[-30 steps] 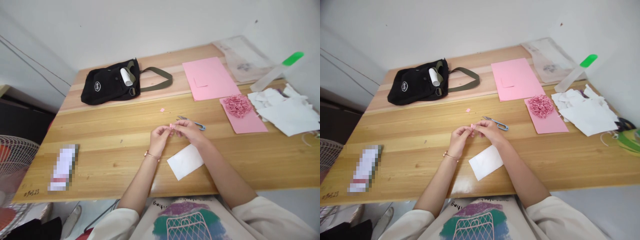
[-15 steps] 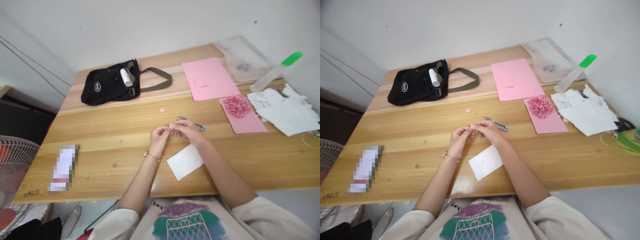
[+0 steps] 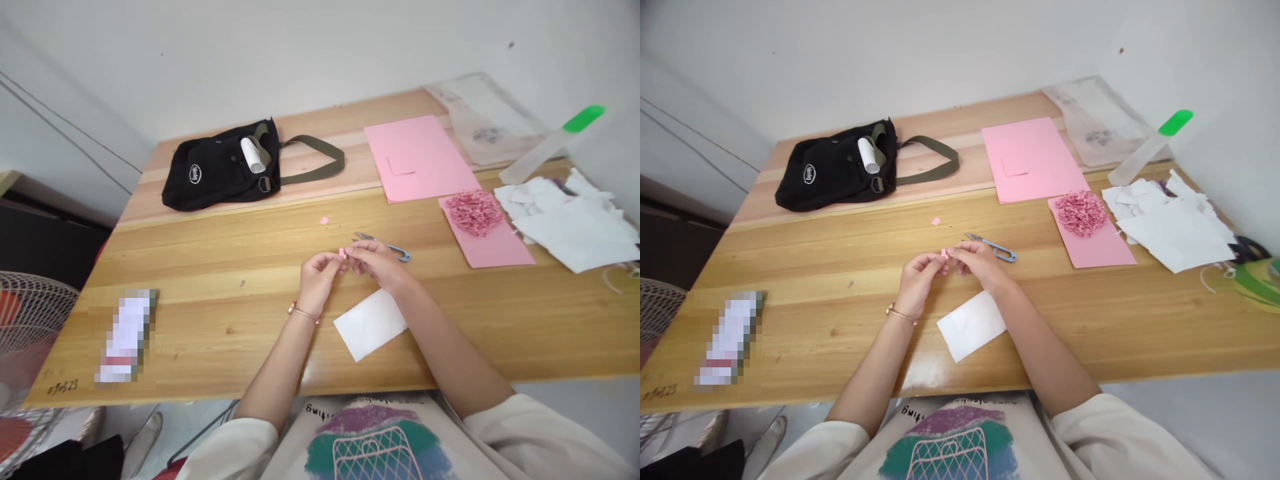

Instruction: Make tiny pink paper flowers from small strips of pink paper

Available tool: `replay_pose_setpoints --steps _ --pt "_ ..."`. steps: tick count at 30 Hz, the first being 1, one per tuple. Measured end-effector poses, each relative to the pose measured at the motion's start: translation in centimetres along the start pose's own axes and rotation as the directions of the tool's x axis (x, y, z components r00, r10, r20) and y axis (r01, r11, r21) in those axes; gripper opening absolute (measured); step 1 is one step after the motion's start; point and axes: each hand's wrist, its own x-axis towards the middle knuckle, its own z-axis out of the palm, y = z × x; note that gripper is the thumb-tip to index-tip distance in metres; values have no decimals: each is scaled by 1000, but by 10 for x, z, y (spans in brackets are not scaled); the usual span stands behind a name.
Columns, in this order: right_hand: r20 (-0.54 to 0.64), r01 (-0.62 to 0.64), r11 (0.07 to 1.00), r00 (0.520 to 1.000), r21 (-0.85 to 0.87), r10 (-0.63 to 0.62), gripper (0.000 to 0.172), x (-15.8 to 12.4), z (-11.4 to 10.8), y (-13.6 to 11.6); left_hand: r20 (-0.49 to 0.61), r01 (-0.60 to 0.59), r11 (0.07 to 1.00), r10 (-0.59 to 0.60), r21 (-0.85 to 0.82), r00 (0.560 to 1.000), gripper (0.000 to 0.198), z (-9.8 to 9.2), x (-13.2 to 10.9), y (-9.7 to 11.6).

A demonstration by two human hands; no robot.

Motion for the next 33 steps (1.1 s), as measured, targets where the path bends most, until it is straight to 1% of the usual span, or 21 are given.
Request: replay_pose_setpoints --steps 6,12,19,26,33 --pt "-12 19 999 1000 -51 -19 20 -2 2 -2 -3 -2 1000 2 0 1000 11 0 0 0" --pt "-15 39 998 999 -50 -40 19 -1 4 -1 -4 -4 1000 4 -5 1000 11 0 1 -2" --pt "-12 2 1000 1000 -10 -2 22 1 2 1 -1 3 1000 -3 7 1000 11 0 0 0" --pt "3 43 997 999 -61 -43 20 0 2 1 -4 -6 1000 6 -13 1000 10 0 0 -1" --pt "-32 16 997 999 -76 -19 22 -1 4 -2 -5 -2 1000 2 0 1000 10 0 0 -1"
